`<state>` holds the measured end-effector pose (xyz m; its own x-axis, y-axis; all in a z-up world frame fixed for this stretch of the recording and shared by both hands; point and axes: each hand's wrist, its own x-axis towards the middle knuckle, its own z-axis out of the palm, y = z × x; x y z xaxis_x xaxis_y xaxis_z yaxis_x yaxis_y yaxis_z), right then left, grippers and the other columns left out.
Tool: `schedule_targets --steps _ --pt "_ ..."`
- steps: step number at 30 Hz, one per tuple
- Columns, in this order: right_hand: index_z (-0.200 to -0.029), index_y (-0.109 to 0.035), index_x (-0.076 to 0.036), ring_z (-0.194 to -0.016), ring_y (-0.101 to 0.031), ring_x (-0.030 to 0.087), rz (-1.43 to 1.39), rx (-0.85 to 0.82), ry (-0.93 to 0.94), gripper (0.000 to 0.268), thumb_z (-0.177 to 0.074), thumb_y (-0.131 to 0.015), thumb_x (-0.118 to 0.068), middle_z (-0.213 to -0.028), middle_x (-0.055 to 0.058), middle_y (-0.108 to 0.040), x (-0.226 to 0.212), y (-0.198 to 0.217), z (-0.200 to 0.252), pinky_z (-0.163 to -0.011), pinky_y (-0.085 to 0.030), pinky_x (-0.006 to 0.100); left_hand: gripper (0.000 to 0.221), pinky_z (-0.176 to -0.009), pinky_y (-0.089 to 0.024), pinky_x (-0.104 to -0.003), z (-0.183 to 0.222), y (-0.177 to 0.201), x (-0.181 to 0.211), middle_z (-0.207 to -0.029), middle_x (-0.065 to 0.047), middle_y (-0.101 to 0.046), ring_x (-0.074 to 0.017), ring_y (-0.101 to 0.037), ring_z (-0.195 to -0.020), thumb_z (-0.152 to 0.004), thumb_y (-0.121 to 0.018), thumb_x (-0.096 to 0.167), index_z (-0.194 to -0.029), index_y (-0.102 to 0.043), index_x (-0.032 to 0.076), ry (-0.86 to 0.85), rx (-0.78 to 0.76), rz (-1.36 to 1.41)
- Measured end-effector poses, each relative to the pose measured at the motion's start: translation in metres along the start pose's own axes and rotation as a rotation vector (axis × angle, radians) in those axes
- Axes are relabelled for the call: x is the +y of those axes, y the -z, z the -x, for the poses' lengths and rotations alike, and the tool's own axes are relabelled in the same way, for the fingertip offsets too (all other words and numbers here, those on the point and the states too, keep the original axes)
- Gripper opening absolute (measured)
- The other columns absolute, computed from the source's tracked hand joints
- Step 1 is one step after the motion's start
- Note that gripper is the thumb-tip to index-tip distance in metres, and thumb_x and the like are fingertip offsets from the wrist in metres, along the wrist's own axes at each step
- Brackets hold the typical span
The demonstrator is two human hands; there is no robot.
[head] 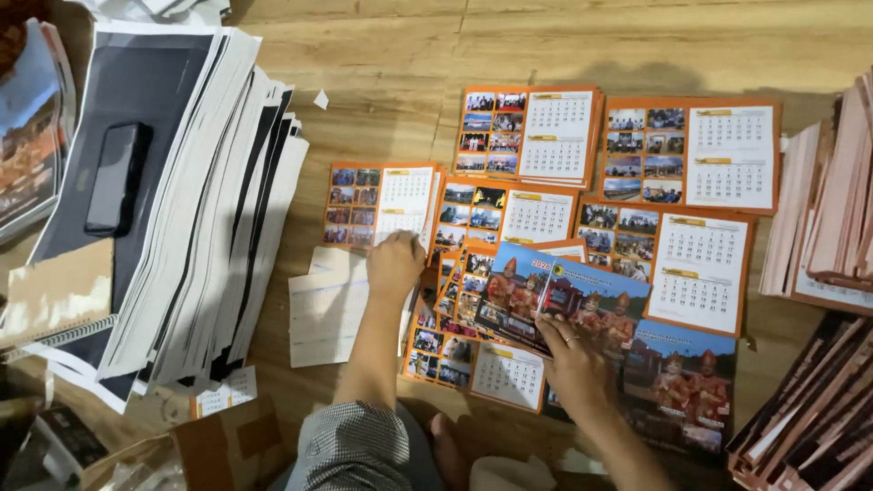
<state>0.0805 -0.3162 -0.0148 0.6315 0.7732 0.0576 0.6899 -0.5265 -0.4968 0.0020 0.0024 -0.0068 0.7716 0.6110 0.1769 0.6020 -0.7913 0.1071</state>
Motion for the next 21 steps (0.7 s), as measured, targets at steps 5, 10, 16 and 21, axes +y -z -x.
schedule_targets --steps 5,10,16,21 --pt "-0.126 -0.056 -0.018 -0.107 -0.061 0.014 -0.077 0.053 0.019 0.068 -0.064 -0.069 0.005 -0.125 -0.002 -0.059 0.014 -0.019 0.005 -0.063 -0.06 0.028 0.02 -0.045 -0.044 -0.03 -0.013 -0.026 0.003 -0.055 -0.002 -0.054 -0.0184 -0.053 -0.049 -0.063 -0.061 -0.007 -0.064 -0.053 0.011 -0.123 -0.043 -0.3" --pt "-0.124 -0.055 -0.018 -0.066 -0.065 0.012 -0.041 -0.036 0.008 0.063 -0.067 -0.067 0.005 -0.125 -0.001 -0.058 0.001 0.013 -0.003 -0.04 -0.054 0.024 0.018 -0.045 -0.042 -0.033 -0.02 -0.016 0.005 -0.058 -0.007 -0.055 -0.0231 -0.053 -0.049 -0.066 -0.056 -0.01 -0.073 -0.057 0.006 -0.026 -0.003 -0.117" --pt "-0.125 -0.054 -0.018 -0.064 -0.059 0.013 -0.055 -0.055 -0.009 0.061 -0.069 -0.064 0.004 -0.124 0.001 -0.058 0.0 0.02 -0.004 -0.039 -0.049 0.025 0.02 -0.057 -0.048 -0.039 -0.018 -0.012 -0.01 -0.076 -0.013 -0.06 -0.0302 -0.057 -0.067 -0.073 -0.057 -0.004 -0.089 -0.065 0.005 0.016 -0.018 -0.091" --pt "-0.126 -0.053 -0.021 -0.032 -0.045 0.007 -0.077 -0.045 -0.018 0.061 -0.072 -0.061 0.004 -0.123 0.002 -0.059 0.001 0.023 -0.003 -0.027 -0.033 0.022 0.023 -0.071 -0.039 -0.035 -0.016 0.024 0.004 -0.063 -0.003 -0.055 -0.0248 -0.045 -0.074 -0.072 -0.054 -0.008 -0.057 -0.06 0.008 -0.352 0.055 -0.49"
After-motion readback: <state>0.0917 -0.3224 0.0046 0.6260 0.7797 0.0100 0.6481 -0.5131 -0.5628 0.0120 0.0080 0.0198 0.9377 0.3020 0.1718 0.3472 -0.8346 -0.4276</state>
